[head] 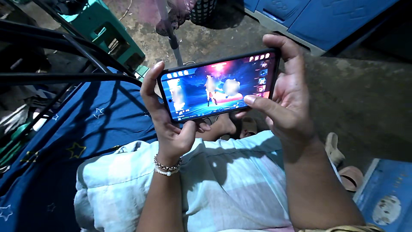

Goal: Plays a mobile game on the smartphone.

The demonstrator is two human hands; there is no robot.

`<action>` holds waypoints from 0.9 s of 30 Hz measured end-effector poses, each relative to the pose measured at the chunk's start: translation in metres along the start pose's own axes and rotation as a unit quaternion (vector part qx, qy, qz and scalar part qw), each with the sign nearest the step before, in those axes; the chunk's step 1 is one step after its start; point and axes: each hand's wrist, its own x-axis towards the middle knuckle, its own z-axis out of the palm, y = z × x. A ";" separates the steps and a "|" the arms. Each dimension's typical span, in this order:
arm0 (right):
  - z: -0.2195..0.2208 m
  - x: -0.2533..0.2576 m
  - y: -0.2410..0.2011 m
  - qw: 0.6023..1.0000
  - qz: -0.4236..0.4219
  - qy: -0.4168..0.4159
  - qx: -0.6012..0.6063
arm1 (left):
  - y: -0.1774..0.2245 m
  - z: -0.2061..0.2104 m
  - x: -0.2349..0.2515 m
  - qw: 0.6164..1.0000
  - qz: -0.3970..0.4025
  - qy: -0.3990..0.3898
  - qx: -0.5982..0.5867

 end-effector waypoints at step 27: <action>-0.009 -0.008 -0.018 0.999 0.005 -0.038 0.015 | 0.015 0.008 -0.005 1.000 0.016 -0.004 0.012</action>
